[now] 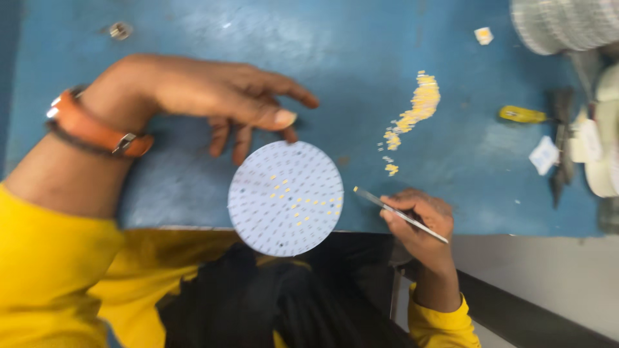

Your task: The person uses tweezers to pick up small yellow LED components from a pile on the table and places them into designated holes on a circular LED board. The person repeats this action throughout the clip, filling multiple holes on the board.

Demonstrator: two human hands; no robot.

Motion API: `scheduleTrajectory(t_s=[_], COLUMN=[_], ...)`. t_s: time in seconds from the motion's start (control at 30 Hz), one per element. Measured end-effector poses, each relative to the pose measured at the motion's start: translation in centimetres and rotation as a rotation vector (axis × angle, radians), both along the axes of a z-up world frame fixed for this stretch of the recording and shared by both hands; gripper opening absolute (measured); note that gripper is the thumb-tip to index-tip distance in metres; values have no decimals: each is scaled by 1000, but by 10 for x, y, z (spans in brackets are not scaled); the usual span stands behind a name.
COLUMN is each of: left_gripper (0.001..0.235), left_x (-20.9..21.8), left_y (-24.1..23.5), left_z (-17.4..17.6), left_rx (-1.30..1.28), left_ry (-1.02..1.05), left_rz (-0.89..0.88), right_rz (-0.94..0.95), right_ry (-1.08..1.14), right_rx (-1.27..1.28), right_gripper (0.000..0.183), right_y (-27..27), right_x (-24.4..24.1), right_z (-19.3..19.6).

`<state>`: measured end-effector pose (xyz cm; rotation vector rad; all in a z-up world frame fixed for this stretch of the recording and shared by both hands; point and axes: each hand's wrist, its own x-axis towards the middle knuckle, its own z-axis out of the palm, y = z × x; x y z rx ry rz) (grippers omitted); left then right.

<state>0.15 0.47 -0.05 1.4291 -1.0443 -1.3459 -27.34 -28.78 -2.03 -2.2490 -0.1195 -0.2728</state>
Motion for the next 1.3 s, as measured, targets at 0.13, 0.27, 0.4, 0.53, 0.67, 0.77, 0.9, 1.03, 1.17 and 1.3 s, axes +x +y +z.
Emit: scheduleTrajectory(t_s=[0.13, 0.27, 0.4, 0.53, 0.67, 0.77, 0.9, 1.03, 1.17, 1.3], left_gripper=[93, 94, 94, 94, 95, 96, 95, 95, 96, 96], left_x=[-4, -6, -8, -7, -4, 0, -1, -1, -1, -2], left_y=[4, 4, 5, 4, 2, 0, -3, -3, -4, -4], left_z=[1, 3, 1, -1, -2, 3, 4, 2, 0, 0], left_rx=[15, 10, 11, 22, 12, 3, 83, 99, 114, 112], left_ry=[-17, -27, -54, -62, -39, 8, 41, 35, 25, 22], left_rz=[54, 75, 99, 104, 55, 3, 18, 32, 40, 49], right_rz=[219, 256, 261, 263, 285, 115, -340, -408, -381, -346], right_ry=[-43, -90, -58, -50, -58, -34, 58, 1, -12, -24], right_rx=[-12, -20, -22, -20, -43, 23, 161, 99, 56, 35], right_gripper=[17, 16, 16, 17, 19, 17, 15, 14, 16, 16], right_y=[26, 34, 33, 33, 29, 19, -2, -13, -14, -11], right_x=[2, 7, 7, 7, 5, 0, -3, -6, -9, -7], right_z=[-3, -3, -3, -3, -1, 2, 0, -6, -6, -5])
